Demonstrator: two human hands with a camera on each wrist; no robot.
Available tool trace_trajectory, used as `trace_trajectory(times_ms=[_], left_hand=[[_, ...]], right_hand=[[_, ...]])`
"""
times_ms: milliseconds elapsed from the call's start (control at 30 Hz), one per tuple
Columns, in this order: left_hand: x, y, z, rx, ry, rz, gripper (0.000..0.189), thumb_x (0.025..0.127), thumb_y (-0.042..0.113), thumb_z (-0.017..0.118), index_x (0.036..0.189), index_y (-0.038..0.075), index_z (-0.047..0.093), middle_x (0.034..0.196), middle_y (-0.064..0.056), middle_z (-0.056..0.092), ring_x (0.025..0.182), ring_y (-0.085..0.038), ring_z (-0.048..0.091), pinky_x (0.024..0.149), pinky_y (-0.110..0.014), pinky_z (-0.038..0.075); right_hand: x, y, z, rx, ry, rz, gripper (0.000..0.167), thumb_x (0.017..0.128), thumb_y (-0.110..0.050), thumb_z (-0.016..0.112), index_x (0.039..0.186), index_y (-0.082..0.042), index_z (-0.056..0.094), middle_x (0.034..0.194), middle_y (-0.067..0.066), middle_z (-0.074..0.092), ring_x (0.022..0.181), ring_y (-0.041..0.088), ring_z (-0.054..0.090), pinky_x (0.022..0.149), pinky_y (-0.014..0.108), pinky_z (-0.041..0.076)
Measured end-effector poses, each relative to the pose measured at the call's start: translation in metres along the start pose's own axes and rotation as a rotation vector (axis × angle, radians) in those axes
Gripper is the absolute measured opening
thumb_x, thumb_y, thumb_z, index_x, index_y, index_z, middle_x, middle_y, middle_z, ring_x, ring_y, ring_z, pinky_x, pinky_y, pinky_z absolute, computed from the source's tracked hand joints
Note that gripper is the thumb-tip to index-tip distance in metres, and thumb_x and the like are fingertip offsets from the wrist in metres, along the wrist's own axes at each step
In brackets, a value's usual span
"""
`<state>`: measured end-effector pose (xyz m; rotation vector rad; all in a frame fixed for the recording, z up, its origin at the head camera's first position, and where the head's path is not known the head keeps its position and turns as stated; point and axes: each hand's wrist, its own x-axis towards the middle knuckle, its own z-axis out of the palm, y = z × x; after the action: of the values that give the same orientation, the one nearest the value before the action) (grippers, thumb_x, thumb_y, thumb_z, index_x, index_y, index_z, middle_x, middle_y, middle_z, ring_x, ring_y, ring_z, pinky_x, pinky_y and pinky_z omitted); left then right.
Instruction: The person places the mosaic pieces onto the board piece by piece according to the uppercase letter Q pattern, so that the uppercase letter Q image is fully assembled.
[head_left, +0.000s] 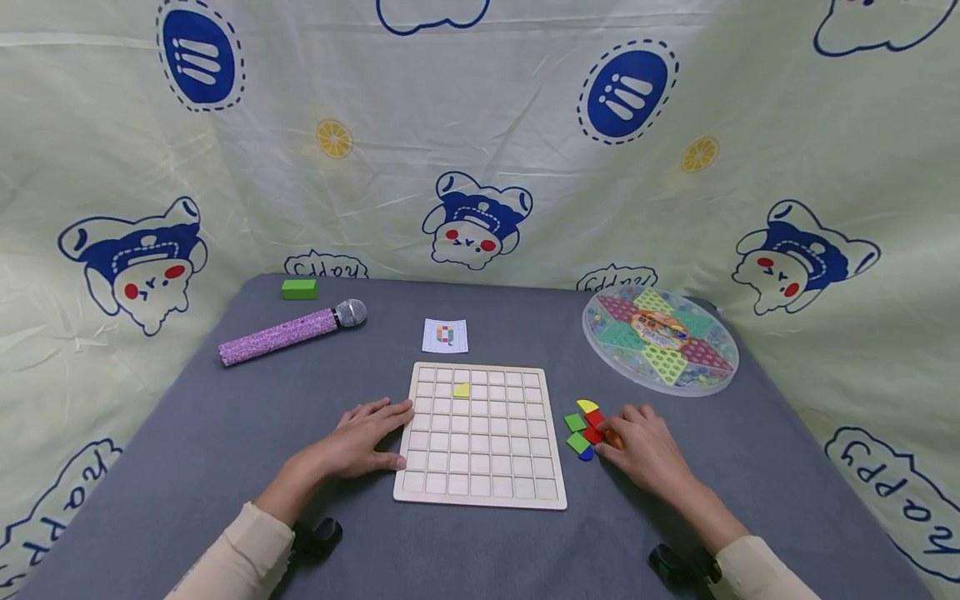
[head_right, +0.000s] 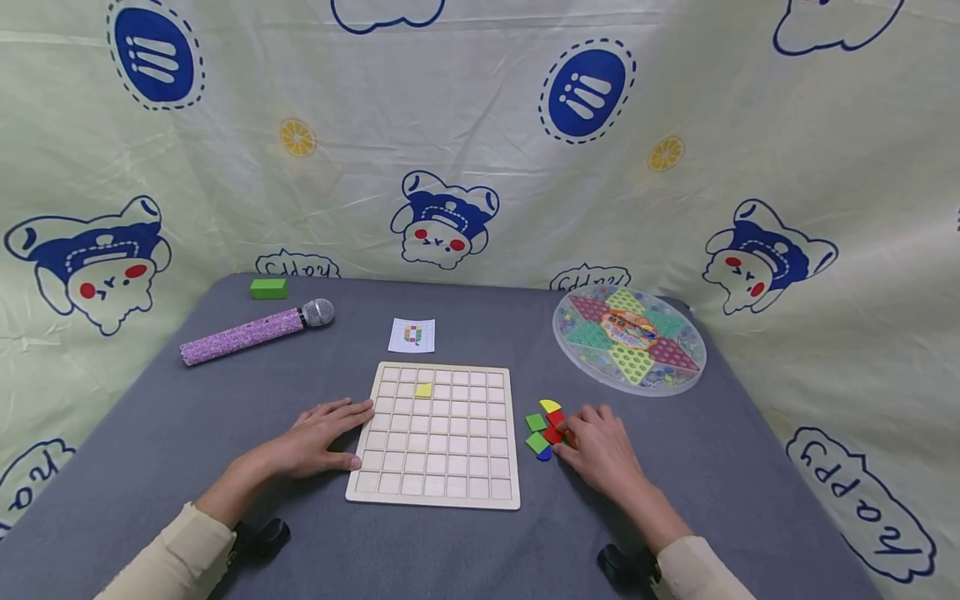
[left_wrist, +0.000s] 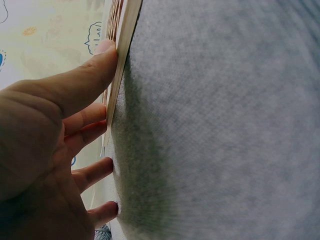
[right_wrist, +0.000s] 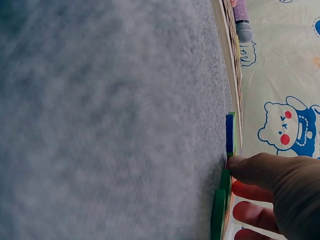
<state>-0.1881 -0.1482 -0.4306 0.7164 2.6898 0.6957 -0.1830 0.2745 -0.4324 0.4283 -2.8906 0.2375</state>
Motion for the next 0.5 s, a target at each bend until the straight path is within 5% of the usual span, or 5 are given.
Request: trace_trajectory(times_ms=[500], left_hand=[[0.0002, -0.0001, 0.0009, 0.009, 0.002, 0.007, 0.072, 0.087, 0.037, 0.066, 0.146, 0.010, 0.036, 0.156, -0.007, 0.029, 0.144, -0.038, 0.018, 0.109, -0.066, 0.012]], right_hand=[[0.0032, -0.0033, 0.0048, -0.002, -0.054, 0.082, 0.028, 0.074, -0.031, 0.079, 0.089, -0.009, 0.070, 0.087, 0.006, 0.057, 0.082, 0.022, 0.045, 0.066, 0.033, 0.031]])
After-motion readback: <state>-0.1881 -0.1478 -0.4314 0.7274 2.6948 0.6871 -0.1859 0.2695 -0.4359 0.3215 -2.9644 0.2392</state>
